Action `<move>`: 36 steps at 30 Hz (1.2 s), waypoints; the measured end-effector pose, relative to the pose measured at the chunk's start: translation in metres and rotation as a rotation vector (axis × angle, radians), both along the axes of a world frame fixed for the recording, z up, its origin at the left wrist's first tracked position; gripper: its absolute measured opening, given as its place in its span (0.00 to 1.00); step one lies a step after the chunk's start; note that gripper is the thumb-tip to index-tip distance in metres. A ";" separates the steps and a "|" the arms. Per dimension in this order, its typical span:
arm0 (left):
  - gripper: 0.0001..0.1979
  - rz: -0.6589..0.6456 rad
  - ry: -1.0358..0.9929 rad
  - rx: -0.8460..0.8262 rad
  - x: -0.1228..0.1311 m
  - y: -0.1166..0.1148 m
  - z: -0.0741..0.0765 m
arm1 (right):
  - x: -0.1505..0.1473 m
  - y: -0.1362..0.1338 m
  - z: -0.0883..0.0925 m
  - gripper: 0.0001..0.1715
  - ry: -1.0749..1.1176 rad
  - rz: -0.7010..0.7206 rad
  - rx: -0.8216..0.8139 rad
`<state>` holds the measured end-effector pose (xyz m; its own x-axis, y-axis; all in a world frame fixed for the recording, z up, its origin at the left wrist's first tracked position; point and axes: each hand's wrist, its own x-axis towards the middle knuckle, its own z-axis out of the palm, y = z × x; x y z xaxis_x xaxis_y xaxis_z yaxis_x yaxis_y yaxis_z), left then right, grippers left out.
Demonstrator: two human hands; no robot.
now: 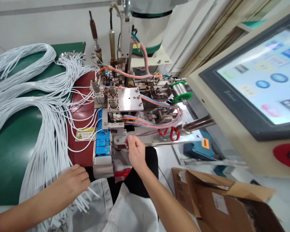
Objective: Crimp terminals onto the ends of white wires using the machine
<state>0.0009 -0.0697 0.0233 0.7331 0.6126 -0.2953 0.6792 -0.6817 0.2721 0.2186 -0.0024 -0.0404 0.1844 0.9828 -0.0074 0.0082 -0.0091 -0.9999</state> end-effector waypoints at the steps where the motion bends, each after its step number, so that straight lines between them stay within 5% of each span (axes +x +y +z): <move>1: 0.08 0.075 -0.099 -0.035 0.003 0.003 0.000 | -0.002 -0.003 0.002 0.23 0.009 0.026 0.006; 6: 0.08 0.554 -0.487 -0.103 0.026 0.027 0.004 | -0.010 -0.025 0.012 0.20 0.203 0.202 0.112; 11: 0.09 0.663 -0.628 -0.149 0.046 0.037 0.002 | -0.010 -0.030 0.022 0.05 0.104 0.193 0.113; 16: 0.13 0.871 -0.875 -0.474 0.056 0.040 0.002 | -0.012 -0.022 0.024 0.06 -0.011 0.279 0.211; 23: 0.07 0.782 -0.951 -0.948 0.039 0.053 -0.003 | -0.012 -0.016 0.028 0.09 -0.173 0.413 0.383; 30: 0.07 0.820 -0.848 -0.933 0.041 0.053 -0.004 | -0.003 -0.010 0.041 0.09 -0.461 0.577 0.482; 36: 0.07 0.854 -0.855 -0.972 0.044 0.052 -0.001 | -0.009 -0.012 0.035 0.12 -0.466 0.501 0.521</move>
